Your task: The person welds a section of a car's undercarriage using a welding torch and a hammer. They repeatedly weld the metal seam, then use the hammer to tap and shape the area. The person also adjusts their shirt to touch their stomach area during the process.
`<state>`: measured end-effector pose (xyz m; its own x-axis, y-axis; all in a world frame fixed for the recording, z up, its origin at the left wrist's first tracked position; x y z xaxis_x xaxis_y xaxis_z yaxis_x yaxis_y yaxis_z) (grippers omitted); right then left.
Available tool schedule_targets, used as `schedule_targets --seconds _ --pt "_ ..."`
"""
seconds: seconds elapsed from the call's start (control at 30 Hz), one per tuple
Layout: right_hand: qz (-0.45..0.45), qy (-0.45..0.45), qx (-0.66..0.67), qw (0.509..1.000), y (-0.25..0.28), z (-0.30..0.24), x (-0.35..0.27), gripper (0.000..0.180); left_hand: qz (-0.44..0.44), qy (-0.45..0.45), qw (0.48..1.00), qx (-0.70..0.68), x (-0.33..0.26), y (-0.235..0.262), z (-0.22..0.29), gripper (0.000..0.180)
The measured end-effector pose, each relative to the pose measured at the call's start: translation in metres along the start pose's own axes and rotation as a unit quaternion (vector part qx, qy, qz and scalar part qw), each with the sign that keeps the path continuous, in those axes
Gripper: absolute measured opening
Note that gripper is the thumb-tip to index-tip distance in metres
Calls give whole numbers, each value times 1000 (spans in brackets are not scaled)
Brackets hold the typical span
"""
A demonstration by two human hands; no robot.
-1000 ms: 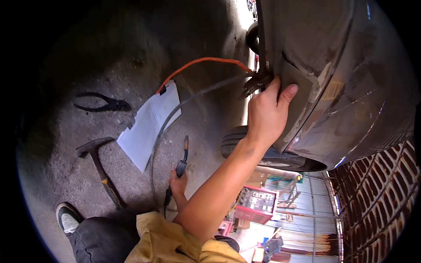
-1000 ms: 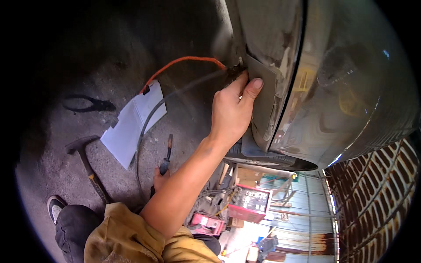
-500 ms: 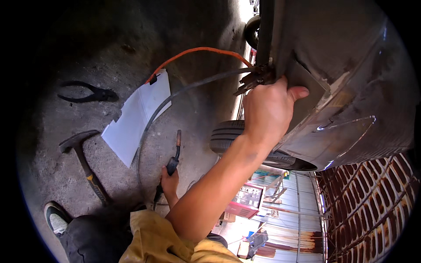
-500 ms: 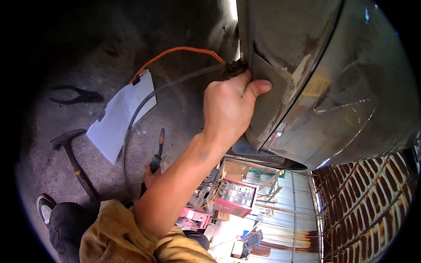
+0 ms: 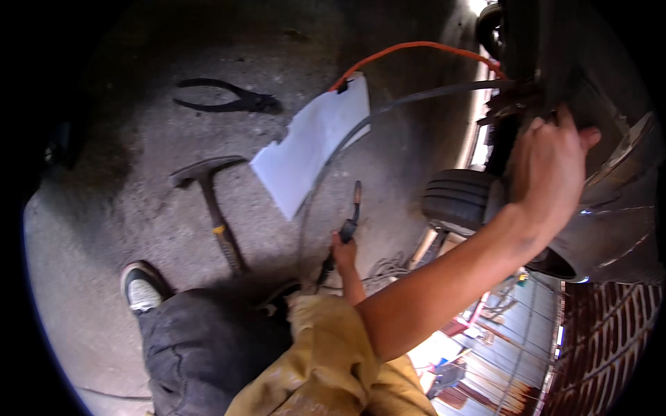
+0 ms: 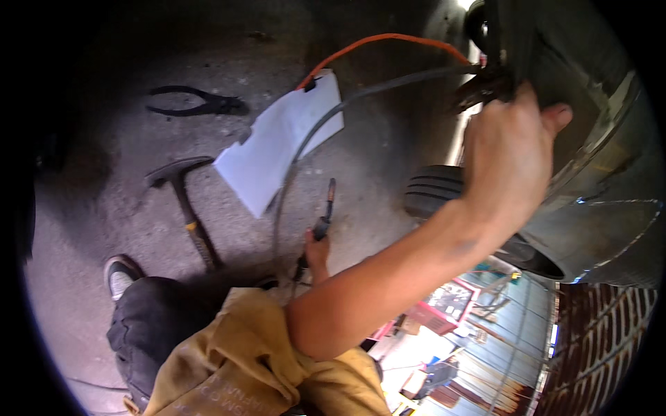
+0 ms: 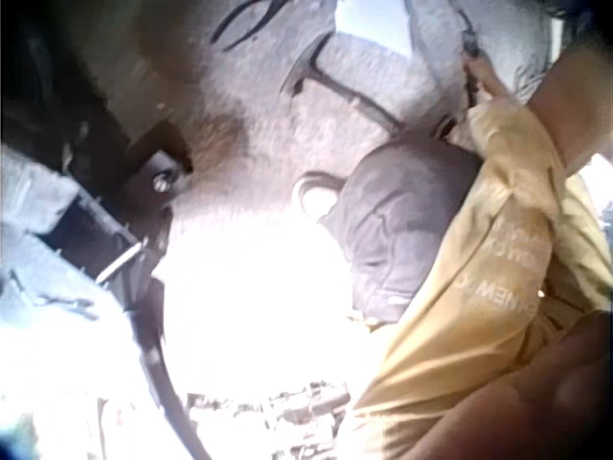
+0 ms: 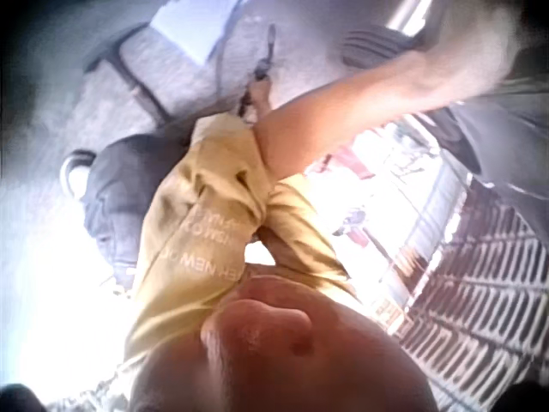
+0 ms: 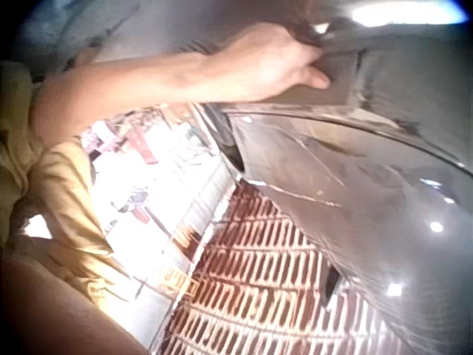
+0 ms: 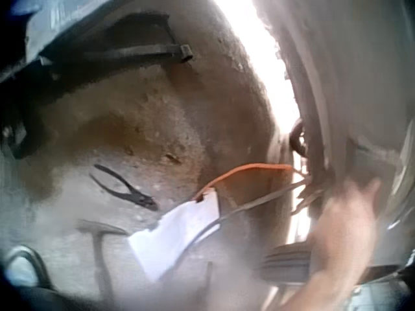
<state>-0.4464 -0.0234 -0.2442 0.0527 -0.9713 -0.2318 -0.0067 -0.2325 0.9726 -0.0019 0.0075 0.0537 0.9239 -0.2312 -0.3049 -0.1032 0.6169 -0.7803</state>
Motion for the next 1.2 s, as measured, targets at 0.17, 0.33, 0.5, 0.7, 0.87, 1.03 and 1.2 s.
schedule_targets --seconds 0.17,0.33,0.5,0.7,0.87,1.03,1.2 --pt "86 188 -180 962 -3 -80 -54 44 25 0 996 80 3 -9 -6 32" --pt "-55 370 7 927 -13 -216 -160 39 -44 55 996 47 -8 16 -4 34" --pt "-203 311 -4 928 -51 -276 -207 38 -28 65 995 -65 -18 9 0 37" --pt "-285 282 -19 916 -20 -226 -188 38 -92 111 990 -1 -16 9 10 34" --pt "-118 303 -17 945 81 -239 -157 51 -52 67 996 2 -13 9 12 53" --pt "19 345 -36 938 151 -301 -140 30 -56 102 993 -13 -12 0 6 55" --pt "-421 31 87 902 155 -256 -137 25 -68 118 991 -2 -9 8 13 55"
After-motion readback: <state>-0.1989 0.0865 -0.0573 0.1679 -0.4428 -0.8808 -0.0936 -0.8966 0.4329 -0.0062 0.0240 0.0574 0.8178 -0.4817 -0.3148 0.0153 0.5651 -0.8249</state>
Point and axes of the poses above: each hand's wrist, its own x-axis towards the middle knuckle, its own y-axis out of the back of the hand, z = x × y, the point moved 4 cm from there along x, towards the middle knuckle, and after that the axes turned 7 degrees about -x, right-handed, at the moved point
